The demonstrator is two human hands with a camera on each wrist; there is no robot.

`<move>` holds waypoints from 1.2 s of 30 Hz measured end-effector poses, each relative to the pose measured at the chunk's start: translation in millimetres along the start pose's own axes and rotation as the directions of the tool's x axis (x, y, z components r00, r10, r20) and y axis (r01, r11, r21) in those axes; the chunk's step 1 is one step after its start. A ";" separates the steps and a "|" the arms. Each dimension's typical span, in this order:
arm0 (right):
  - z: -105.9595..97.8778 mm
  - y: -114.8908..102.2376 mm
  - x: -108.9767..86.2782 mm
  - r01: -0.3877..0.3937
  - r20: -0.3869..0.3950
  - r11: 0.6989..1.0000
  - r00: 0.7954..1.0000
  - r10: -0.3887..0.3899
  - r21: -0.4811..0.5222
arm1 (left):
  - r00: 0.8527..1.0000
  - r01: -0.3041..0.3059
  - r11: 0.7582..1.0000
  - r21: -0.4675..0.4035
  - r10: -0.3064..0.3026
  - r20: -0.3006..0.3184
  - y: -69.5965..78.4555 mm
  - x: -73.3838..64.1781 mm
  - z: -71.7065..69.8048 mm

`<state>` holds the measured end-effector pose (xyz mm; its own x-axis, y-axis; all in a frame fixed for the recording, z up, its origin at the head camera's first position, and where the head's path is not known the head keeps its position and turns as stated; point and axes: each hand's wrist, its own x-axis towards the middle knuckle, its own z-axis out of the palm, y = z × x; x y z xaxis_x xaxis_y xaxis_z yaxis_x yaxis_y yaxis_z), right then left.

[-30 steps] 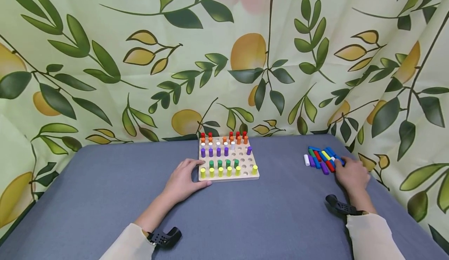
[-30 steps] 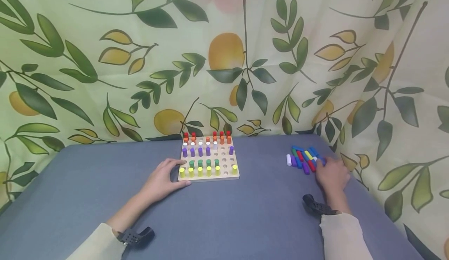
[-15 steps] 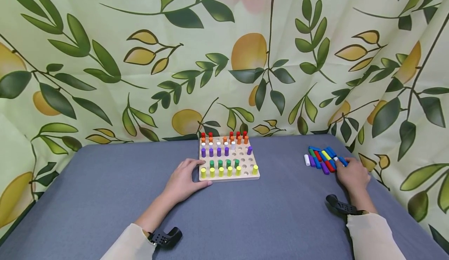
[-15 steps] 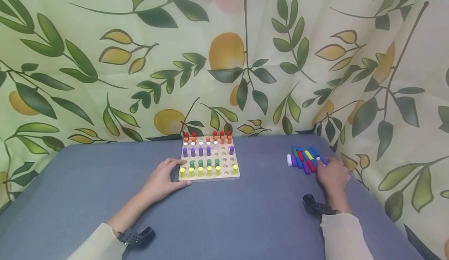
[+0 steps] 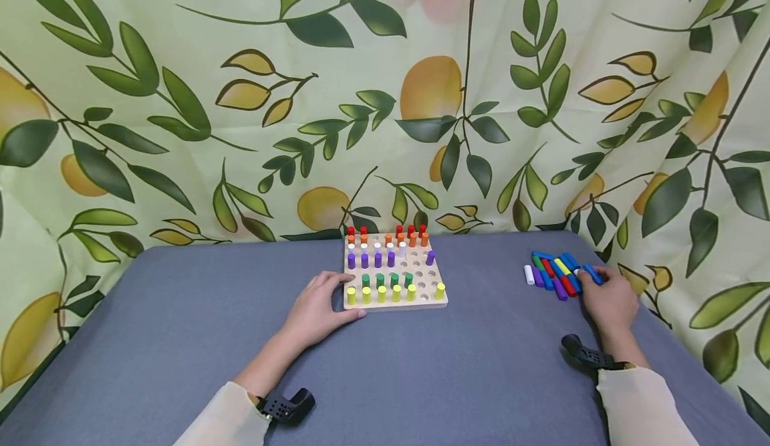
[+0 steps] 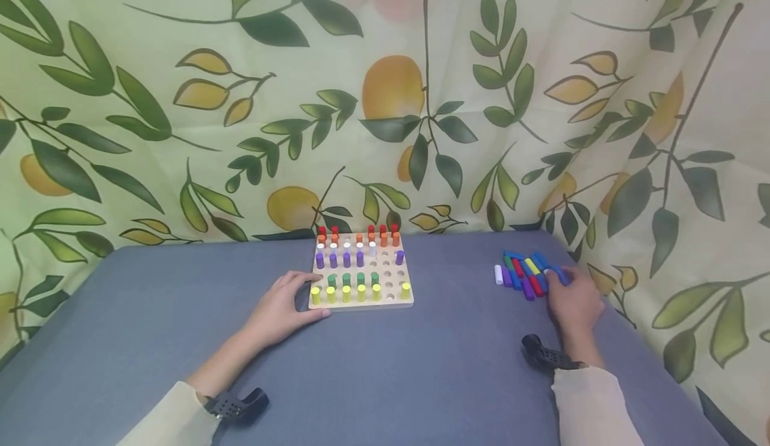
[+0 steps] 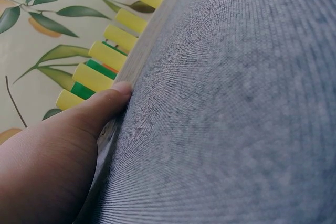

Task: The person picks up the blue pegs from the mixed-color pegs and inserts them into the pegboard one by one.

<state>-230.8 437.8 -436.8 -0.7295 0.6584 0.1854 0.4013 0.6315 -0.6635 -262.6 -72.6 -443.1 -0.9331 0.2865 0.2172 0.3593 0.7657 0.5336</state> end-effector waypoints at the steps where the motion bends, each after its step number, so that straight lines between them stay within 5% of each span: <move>1: -0.2 -0.2 -0.2 -0.002 -0.024 1.000 1.000 0.002 0.027 | 1.000 0.000 1.000 0.000 0.000 0.001 0.4 0.1 0.2; 6: 1.4 -5.0 -2.1 0.008 -0.142 0.992 0.990 0.010 0.130 | 1.000 0.003 1.000 -0.001 -0.003 -0.001 0.6 0.3 0.0; 12: 9.2 -16.6 -7.0 0.125 -0.289 0.972 0.955 -0.064 0.197 | 1.000 0.002 1.000 0.006 -0.002 0.001 0.5 1.2 -0.3; 21: 26.9 -45.2 -19.5 0.353 -0.404 0.887 0.888 -0.217 0.298 | 1.000 0.001 1.000 0.008 -0.001 -0.001 -1.9 3.5 0.6; 30: 52.0 -77.0 -47.1 0.398 -0.248 0.825 0.914 -0.320 0.401 | 0.998 -0.022 1.000 -0.007 0.022 0.057 -8.0 6.5 -4.2; 36: 68.0 -91.5 -63.6 0.372 -0.087 0.832 0.925 -0.370 0.412 | 0.997 0.016 1.000 -0.022 -0.014 0.082 -8.6 7.0 -4.9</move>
<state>-258.8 310.3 -437.2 -0.7748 0.4110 0.4804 -0.1655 0.6015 -0.7815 -272.1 -80.0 -442.2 -0.9359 0.3223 0.1420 0.3449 0.7572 0.5547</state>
